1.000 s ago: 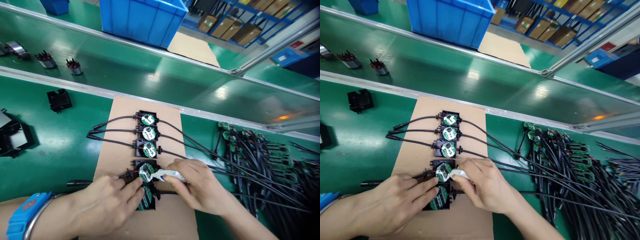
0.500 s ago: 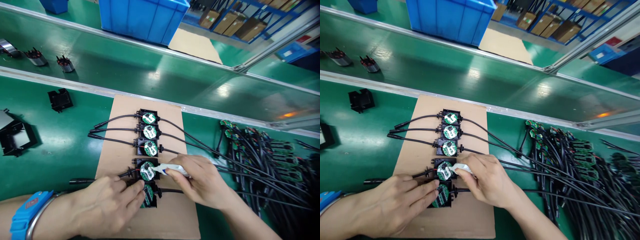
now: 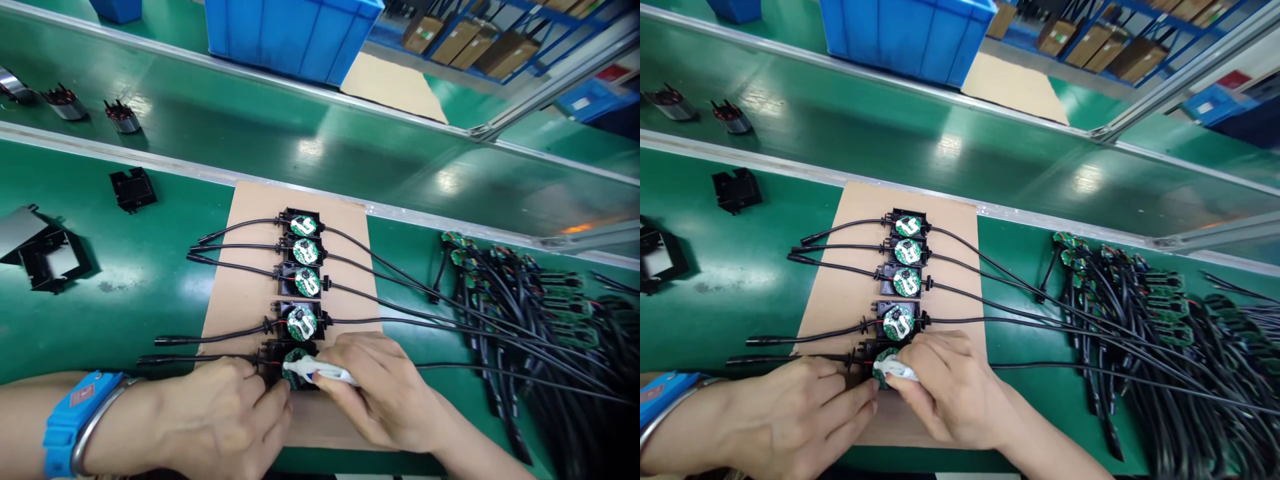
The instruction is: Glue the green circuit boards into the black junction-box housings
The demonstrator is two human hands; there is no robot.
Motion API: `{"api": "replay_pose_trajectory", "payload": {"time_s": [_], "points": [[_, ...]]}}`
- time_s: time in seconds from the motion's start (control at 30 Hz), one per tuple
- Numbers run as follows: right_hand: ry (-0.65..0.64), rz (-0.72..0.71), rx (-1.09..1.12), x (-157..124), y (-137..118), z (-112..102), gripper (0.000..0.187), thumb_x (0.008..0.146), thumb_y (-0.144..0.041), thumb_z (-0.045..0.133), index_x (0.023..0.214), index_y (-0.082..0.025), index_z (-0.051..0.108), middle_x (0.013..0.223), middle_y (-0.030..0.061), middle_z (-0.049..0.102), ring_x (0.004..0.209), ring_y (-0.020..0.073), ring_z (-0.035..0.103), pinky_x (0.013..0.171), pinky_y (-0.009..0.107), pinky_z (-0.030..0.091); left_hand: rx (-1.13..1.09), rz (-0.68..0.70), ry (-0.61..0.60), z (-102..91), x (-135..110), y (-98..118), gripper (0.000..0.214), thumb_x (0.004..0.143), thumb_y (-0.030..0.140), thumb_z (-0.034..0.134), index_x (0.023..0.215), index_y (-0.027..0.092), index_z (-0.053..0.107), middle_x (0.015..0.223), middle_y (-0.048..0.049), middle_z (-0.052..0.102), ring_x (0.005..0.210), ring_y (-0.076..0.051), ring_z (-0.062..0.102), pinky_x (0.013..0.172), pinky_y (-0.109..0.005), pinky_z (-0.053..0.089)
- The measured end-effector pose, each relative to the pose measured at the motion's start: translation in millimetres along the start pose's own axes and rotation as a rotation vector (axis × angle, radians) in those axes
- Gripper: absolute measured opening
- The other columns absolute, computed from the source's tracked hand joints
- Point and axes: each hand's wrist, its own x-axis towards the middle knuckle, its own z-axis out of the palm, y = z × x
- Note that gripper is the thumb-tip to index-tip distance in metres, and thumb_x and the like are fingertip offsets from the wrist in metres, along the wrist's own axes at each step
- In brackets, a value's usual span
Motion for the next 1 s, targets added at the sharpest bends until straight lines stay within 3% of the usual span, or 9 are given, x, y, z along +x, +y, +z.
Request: {"api": "replay_pose_trajectory", "payload": {"time_s": [0.5,1.0], "points": [[-0.065,0.078,-0.039,-26.2,-4.9,-2.2,0.01,0.095,-0.021,0.045,0.096,-0.016,0.054,0.072,0.0011,0.062,0.063,0.0144,0.058,0.059,0.027,0.043,-0.019,0.019,-0.033,2.5,-0.4,-2.4,0.033,0.09,0.013,0.041,0.113,0.006,0.064,0.108,-0.0168,0.069,0.064,-0.021,0.065,0.048,-0.034,0.055],[-0.008,0.044,-0.026,-12.0,9.6,-6.6,0.007,0.093,-0.018,0.049,0.093,-0.015,0.055,0.075,0.0028,0.064,0.066,0.0146,0.057,0.061,0.027,0.045,-0.036,0.013,-0.025,1.4,-1.0,-3.0,0.03,0.091,0.015,0.042,0.11,0.007,0.065,0.107,-0.0154,0.069,0.063,-0.02,0.063,0.048,-0.033,0.054]]}}
